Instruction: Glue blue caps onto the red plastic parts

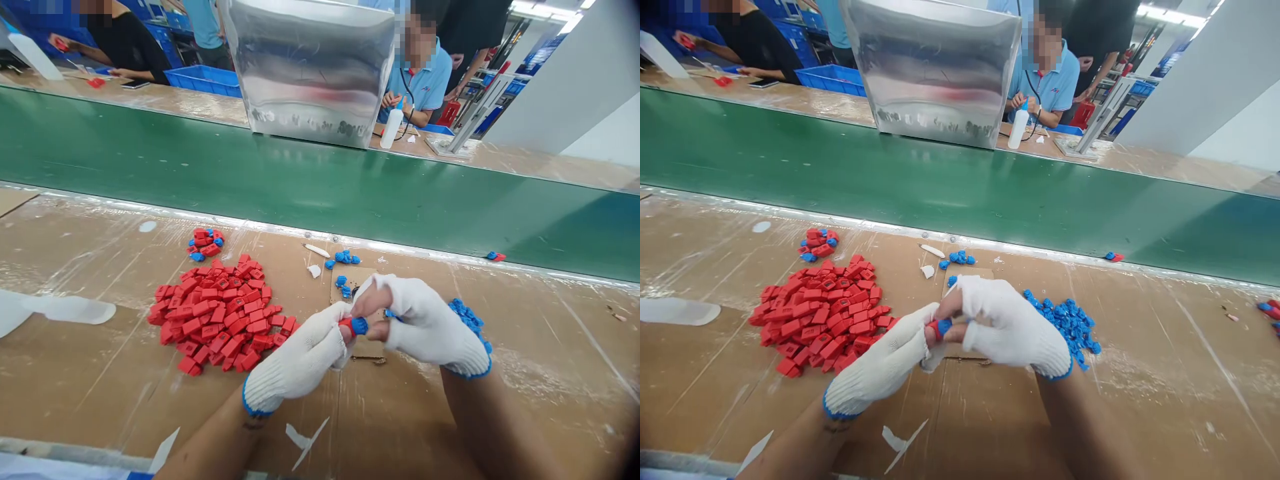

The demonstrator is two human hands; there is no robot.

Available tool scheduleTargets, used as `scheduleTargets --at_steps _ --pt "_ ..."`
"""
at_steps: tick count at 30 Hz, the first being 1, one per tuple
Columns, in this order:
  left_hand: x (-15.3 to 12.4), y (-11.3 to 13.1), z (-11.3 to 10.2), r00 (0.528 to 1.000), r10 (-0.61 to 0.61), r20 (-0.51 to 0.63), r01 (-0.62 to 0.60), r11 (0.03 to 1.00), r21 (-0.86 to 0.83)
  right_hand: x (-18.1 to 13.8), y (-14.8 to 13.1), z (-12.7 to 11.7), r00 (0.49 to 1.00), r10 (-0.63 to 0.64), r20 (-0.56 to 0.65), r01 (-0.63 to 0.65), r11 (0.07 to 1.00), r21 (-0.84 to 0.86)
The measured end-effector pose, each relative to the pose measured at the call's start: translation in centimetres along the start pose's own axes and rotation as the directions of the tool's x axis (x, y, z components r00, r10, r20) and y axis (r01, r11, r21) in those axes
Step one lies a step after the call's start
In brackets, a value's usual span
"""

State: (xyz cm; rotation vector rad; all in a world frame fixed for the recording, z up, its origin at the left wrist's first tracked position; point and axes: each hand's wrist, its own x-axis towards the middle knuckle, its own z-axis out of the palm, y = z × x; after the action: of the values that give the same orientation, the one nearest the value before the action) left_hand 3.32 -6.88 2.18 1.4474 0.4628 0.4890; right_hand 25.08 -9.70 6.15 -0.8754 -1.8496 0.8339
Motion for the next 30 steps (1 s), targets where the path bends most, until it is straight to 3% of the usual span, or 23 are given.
scheduleTargets --at_steps 2,4,9,15,18,21,23,25,27,28,30 --pt "-0.1 0.7 0.5 0.999 -0.036 0.01 0.034 0.987 0.158 -0.2 -0.3 0.5 0.983 0.04 -0.18 -0.009 0.986 0.169" --pt "-0.1 1.0 1.4 1.0 -0.017 -0.001 0.016 0.939 0.345 -0.1 -0.6 1.9 0.93 0.094 -0.355 0.016 0.955 0.295" --pt "-0.3 0.1 3.2 0.994 0.109 0.024 -0.097 0.748 0.657 0.2 -1.1 5.2 0.921 0.197 -0.336 -0.058 0.922 0.382" --pt "-0.3 -0.3 3.8 0.989 0.135 0.055 -0.131 0.662 0.738 0.0 -1.4 5.7 0.924 0.222 -0.311 -0.098 0.925 0.368" --pt "-0.3 -0.2 3.9 0.982 0.187 0.006 -0.136 0.691 0.71 -0.2 -0.8 5.8 0.911 0.22 -0.35 -0.071 0.917 0.392" --pt "-0.2 0.0 3.2 0.985 0.172 -0.026 -0.12 0.784 0.609 0.0 -0.4 5.2 0.871 0.183 -0.457 -0.002 0.93 0.368" --pt "-0.1 0.1 2.2 0.987 0.15 -0.065 -0.1 0.87 0.484 0.4 -0.7 4.3 0.927 0.041 -0.373 0.04 0.978 0.206" --pt "0.2 0.3 0.9 0.985 0.14 -0.103 -0.097 0.935 0.342 0.8 -1.3 3.5 0.986 -0.129 -0.104 0.121 0.99 -0.075" --pt "0.4 0.6 -0.2 0.988 0.118 -0.099 -0.088 0.961 0.26 1.1 -1.7 2.8 0.969 -0.196 0.152 0.235 0.923 -0.306" --pt "0.4 0.7 -0.7 0.992 0.1 -0.08 -0.078 0.967 0.242 1.2 -1.6 2.3 0.957 -0.196 0.215 0.265 0.891 -0.369" --pt "0.1 0.9 -1.8 0.997 0.042 -0.07 -0.021 0.962 0.272 1.4 -0.4 0.7 0.967 -0.139 0.213 0.221 0.873 -0.434"
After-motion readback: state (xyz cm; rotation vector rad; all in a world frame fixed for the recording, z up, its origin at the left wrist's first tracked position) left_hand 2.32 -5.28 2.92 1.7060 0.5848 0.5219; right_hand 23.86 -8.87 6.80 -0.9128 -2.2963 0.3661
